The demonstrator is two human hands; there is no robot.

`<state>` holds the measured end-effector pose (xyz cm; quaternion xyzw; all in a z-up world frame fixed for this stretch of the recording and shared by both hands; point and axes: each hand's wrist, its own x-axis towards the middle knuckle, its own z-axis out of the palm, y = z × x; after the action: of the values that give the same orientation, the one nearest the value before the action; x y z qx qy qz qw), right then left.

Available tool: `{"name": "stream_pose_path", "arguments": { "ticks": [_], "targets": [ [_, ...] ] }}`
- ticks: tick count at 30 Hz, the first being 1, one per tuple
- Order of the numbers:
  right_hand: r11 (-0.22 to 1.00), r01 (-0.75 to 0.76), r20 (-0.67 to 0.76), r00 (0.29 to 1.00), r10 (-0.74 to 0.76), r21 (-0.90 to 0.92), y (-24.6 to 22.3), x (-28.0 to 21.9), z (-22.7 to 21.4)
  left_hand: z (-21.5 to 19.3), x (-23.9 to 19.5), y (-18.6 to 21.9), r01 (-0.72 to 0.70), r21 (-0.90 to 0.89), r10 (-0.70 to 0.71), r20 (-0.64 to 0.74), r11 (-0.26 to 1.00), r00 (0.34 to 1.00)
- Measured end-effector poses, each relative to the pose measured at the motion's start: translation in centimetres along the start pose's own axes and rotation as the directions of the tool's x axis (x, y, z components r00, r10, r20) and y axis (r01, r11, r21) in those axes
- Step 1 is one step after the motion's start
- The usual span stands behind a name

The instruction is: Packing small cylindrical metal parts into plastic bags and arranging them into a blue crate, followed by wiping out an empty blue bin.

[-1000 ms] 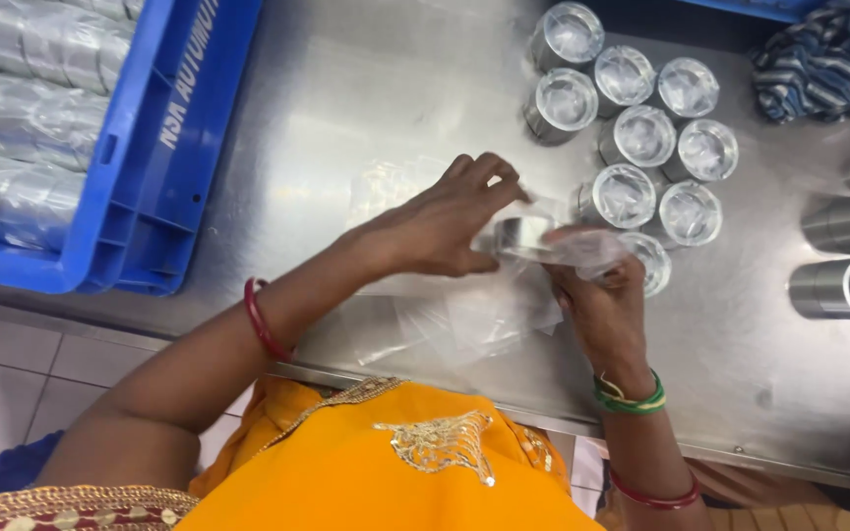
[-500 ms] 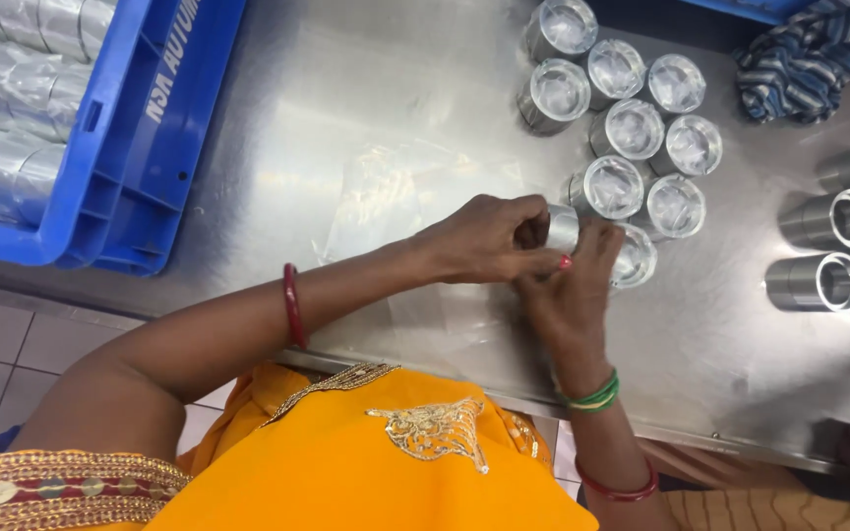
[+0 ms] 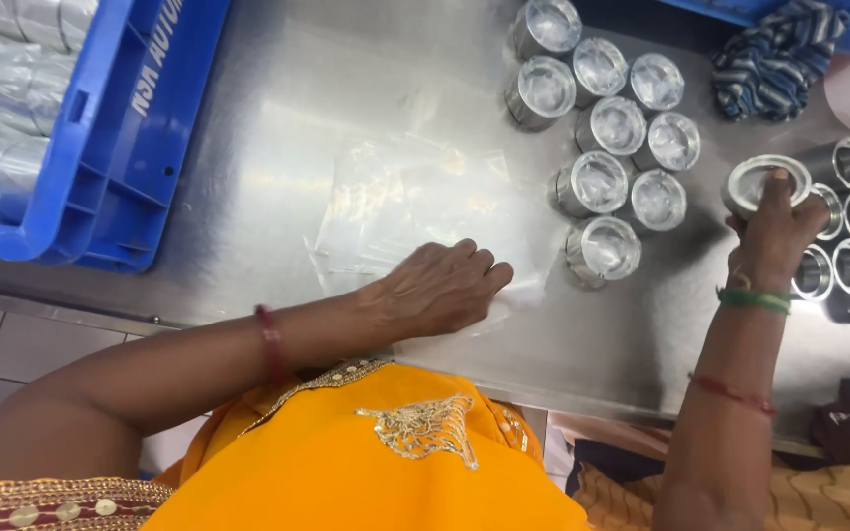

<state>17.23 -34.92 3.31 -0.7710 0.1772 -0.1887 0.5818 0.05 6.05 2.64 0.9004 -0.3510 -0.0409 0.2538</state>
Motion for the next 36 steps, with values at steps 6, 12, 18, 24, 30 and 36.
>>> {"name": "stream_pose_path", "arguments": {
  "ticks": [6,12,18,24,30,36],
  "targets": [
    [0.921,0.201,0.148,0.976,-0.159,-0.334,5.0,8.0,4.7,-2.8,1.4,-1.0,-0.023,-0.279,0.003,-0.069,0.96,0.998],
    [0.174,0.781,0.486,0.529,-0.695,-0.6,-2.4,0.5,3.8,-4.4,2.0,-2.1,0.108,-0.385,-0.033,0.197,0.917,0.98],
    [0.144,0.5,0.438,0.84,-0.321,-0.854,4.0,1.7,-12.6,-6.2,1.8,-2.9,0.384,-0.353,-0.391,0.055,0.853,0.919],
    [0.271,0.029,0.009,0.997,-0.074,-0.962,-4.8,-9.4,-6.6,-2.9,3.0,-3.2,0.399,-0.393,-0.405,0.072,0.828,0.912],
    [0.332,0.275,0.178,0.939,-0.294,-0.902,-2.6,-16.1,-5.3,-4.1,4.2,-1.2,0.454,-0.53,-0.415,0.199,0.716,0.888],
    [0.948,0.016,0.288,0.954,0.081,-0.318,-6.0,-24.5,0.3,-1.9,4.0,-1.1,0.361,-0.462,-0.395,0.025,0.81,0.918]
  ]
}}
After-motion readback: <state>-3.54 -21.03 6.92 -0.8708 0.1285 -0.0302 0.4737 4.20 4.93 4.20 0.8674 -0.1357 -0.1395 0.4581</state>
